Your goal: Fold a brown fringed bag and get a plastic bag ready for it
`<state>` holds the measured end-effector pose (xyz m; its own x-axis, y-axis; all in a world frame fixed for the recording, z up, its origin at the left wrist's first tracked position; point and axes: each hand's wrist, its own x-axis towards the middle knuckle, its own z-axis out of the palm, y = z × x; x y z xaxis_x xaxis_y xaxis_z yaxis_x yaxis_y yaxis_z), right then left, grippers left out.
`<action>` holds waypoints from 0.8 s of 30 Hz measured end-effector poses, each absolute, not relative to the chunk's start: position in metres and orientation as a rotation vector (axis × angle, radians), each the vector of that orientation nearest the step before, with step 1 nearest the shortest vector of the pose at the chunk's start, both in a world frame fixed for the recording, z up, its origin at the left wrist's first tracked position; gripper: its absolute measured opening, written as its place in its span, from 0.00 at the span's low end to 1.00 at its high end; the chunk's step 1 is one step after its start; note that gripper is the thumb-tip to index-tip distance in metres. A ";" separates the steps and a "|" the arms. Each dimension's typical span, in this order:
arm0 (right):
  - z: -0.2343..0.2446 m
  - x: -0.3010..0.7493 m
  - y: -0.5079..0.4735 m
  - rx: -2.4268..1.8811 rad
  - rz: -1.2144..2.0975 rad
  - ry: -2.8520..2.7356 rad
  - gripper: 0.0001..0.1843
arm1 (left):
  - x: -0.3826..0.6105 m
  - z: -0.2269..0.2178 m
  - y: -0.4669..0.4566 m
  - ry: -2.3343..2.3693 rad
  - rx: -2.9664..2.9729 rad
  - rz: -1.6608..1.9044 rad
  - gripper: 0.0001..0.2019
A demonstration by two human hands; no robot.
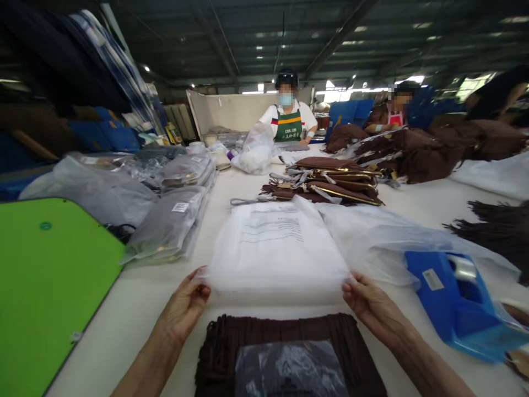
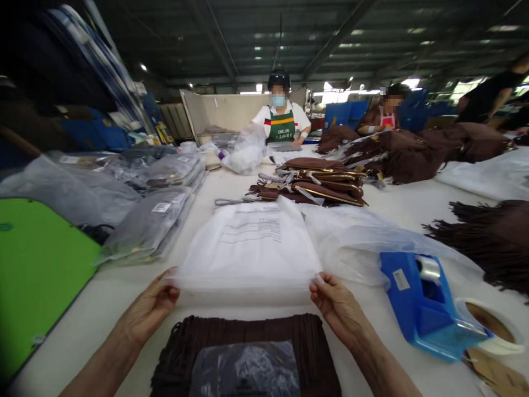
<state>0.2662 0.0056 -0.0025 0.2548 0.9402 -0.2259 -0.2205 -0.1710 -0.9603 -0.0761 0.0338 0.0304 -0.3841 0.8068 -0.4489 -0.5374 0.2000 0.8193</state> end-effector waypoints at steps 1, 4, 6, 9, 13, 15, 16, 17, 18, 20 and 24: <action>-0.003 0.267 0.005 -1.311 1.245 -0.756 0.21 | -0.077 0.027 0.031 1.298 0.316 1.479 0.12; -0.005 0.272 0.001 -1.337 1.254 -0.836 0.19 | -0.077 0.017 0.023 1.406 0.643 1.394 0.14; -0.005 0.275 -0.005 -1.462 1.158 -1.043 0.20 | -0.077 0.011 0.018 1.582 1.013 1.226 0.13; -0.005 0.277 -0.016 -1.687 0.923 -1.399 0.23 | -0.077 0.003 0.011 1.748 1.424 0.993 0.16; -0.012 0.279 -0.034 -1.894 0.722 -1.576 0.22 | -0.079 0.000 -0.003 1.801 1.566 0.878 0.21; -0.016 0.279 -0.042 -1.960 0.662 -1.601 0.21 | -0.079 -0.001 -0.011 1.862 1.526 0.842 0.23; -0.018 0.278 -0.045 -1.983 0.642 -1.603 0.21 | -0.078 -0.002 -0.015 1.908 1.484 0.831 0.24; -0.019 0.277 -0.048 -2.006 0.625 -1.595 0.21 | -0.076 -0.003 -0.018 1.955 1.437 0.818 0.24; -0.019 0.276 -0.050 -2.037 0.614 -1.575 0.21 | -0.075 -0.003 -0.021 2.001 1.386 0.809 0.25; -0.017 0.272 -0.052 -2.108 0.606 -1.506 0.22 | -0.072 -0.005 -0.026 2.089 1.278 0.802 0.27; -0.008 0.267 -0.053 -2.196 0.666 -1.398 0.23 | -0.067 -0.001 -0.032 2.203 1.055 0.767 0.28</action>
<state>0.2674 -0.0532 -0.0081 0.3694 0.9161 -0.1558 0.6985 -0.3843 -0.6037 -0.0674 -0.0320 -0.0009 -0.5241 0.8154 -0.2459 0.4864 0.5236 0.6995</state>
